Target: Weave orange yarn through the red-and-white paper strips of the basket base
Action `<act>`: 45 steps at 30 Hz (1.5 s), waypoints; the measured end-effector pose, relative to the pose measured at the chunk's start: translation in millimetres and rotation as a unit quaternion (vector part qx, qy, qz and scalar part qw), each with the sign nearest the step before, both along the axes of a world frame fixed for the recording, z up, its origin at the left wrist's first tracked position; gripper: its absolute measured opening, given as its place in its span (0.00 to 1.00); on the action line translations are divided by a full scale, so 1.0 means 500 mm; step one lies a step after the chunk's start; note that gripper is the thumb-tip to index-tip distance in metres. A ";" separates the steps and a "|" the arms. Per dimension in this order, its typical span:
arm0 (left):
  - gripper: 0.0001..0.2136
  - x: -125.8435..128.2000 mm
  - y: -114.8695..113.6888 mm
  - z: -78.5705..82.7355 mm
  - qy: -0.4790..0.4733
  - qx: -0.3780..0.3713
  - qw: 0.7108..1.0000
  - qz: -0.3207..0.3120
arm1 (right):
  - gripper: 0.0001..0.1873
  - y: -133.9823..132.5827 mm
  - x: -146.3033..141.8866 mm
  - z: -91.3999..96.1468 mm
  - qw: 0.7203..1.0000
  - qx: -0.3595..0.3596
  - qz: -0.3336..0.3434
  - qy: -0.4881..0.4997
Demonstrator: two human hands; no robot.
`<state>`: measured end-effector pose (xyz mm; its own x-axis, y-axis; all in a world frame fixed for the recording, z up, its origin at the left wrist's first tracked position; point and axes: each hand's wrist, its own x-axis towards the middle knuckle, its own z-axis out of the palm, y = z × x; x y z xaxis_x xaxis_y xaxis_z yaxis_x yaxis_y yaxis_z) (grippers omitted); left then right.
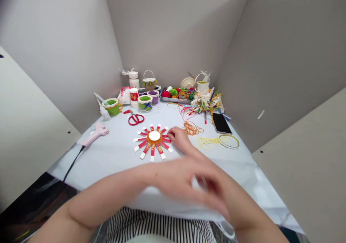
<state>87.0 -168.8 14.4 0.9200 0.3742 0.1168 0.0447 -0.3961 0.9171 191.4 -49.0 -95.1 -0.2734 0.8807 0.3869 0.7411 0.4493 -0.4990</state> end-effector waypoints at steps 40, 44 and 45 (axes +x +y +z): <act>0.20 -0.261 0.264 -0.121 0.126 0.138 0.963 0.195 | 0.11 -0.145 0.060 0.055 0.985 -0.024 0.166 -0.034; 0.20 -0.260 0.263 -0.118 0.127 0.137 0.963 0.195 | 0.13 -0.181 0.064 0.048 0.984 -0.015 0.163 -0.073; 0.20 -0.261 0.265 -0.119 0.126 0.140 0.963 0.194 | 0.13 -0.186 0.064 0.047 0.984 -0.012 0.161 -0.082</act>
<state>-43.4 -36.5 -45.3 0.7297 0.6817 0.0533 0.4465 -0.5341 0.7179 223.6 -141.7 -71.7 -0.5959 0.7470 0.2946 0.6340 0.6628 -0.3983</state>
